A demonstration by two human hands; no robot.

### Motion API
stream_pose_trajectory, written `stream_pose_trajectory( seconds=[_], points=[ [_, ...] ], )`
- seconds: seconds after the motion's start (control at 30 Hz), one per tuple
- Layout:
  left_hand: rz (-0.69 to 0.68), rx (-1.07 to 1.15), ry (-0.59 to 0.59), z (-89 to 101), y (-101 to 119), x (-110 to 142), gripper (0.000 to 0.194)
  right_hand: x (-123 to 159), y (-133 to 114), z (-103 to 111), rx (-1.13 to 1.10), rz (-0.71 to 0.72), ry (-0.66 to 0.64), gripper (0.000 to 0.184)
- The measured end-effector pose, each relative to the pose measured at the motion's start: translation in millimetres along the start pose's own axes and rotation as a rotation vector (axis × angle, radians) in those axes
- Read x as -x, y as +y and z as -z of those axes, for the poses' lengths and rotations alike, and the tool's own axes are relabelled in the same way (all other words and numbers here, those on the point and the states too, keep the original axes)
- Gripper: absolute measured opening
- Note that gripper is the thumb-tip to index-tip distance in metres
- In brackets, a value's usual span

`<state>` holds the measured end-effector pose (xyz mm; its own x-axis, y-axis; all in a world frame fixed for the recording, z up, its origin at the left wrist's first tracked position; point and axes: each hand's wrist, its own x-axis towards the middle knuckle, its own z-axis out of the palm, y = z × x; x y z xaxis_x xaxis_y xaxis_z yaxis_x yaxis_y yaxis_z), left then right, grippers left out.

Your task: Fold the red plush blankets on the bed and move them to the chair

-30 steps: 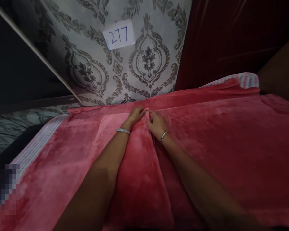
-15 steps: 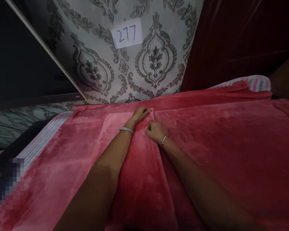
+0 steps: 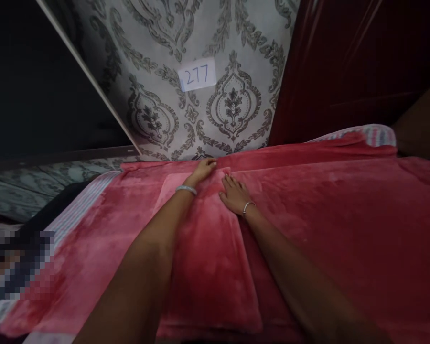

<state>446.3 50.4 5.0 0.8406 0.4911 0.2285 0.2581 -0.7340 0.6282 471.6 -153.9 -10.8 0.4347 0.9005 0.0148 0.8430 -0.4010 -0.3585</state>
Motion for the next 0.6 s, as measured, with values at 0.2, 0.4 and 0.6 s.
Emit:
stream_pose_trajectory(
  seconds=[0.2, 0.4, 0.6],
  points=[
    [0.113, -0.241, 0.020, 69.6, -2.6, 79.7, 0.052, 0.1, 2.4, -4.1, 0.022, 0.017, 0.016, 0.065],
    [0.335, -0.710, -0.041, 65.0, -25.6, 172.2, 0.065, -3.3, 8.0, -8.7, 0.028, 0.033, 0.030, 0.066],
    [0.339, -0.671, -0.068, 56.0, -25.0, 174.5, 0.068, -0.3, 9.4, -2.9, 0.035, 0.037, -0.015, 0.063]
  ],
)
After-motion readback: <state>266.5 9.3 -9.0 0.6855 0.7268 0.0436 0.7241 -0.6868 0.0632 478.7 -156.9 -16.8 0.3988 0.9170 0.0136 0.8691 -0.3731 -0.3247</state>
